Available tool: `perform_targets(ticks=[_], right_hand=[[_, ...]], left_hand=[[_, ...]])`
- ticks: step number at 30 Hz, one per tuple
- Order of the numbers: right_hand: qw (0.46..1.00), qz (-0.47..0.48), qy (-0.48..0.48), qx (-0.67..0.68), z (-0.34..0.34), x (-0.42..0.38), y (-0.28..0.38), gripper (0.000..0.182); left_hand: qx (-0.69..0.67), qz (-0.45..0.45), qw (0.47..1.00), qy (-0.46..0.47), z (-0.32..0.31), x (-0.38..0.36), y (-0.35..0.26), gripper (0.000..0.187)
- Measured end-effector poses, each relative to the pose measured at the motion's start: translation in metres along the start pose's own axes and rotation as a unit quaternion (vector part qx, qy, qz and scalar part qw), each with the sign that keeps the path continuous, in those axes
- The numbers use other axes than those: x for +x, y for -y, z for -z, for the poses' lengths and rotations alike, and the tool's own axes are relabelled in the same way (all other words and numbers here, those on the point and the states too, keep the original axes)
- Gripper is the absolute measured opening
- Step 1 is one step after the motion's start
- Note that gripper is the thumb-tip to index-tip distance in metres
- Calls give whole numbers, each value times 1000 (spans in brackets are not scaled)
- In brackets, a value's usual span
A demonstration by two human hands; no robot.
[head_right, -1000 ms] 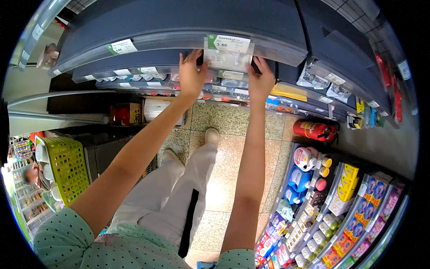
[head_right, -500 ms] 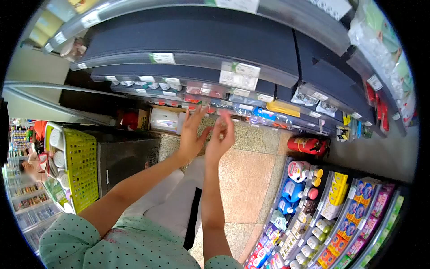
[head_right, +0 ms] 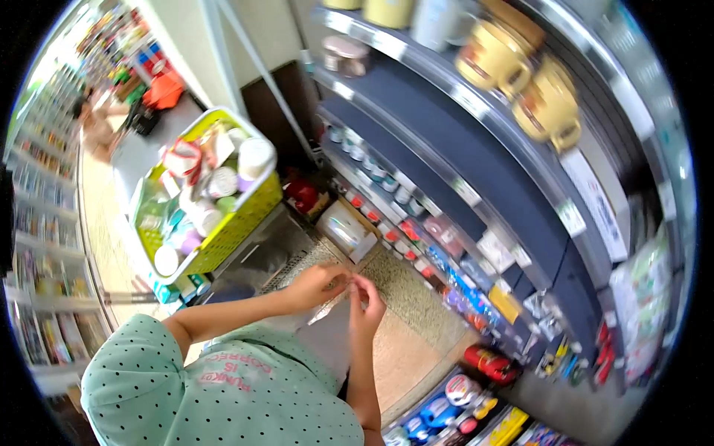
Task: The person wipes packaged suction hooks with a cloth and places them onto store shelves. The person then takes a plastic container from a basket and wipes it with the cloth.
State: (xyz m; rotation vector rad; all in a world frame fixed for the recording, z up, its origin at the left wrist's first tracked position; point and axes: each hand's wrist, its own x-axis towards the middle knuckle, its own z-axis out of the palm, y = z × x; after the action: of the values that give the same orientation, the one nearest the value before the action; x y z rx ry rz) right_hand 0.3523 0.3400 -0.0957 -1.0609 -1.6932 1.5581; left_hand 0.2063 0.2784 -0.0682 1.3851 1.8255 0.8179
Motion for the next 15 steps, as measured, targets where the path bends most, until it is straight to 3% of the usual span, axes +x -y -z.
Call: perform_targets(ticks=[2, 4, 7, 11, 15], right_hand=[[982, -20, 156, -103, 4, -3, -4, 25], [929, -39, 302, -209, 10, -12, -14, 28], [848, -130, 463, -223, 15, -23, -10, 31], [819, -155, 515, -202, 7, -18, -7, 36], [788, -206, 554, -173, -7, -9, 9, 33]], left_hand=[[46, 107, 985, 131, 35, -32, 18, 26], [58, 86, 983, 152, 49, -76, 53, 29], [35, 128, 959, 251, 75, -138, 82, 32], [-107, 112, 966, 205, 62, -182, 125, 38], [-249, 80, 953, 155, 57, -190, 118, 30]])
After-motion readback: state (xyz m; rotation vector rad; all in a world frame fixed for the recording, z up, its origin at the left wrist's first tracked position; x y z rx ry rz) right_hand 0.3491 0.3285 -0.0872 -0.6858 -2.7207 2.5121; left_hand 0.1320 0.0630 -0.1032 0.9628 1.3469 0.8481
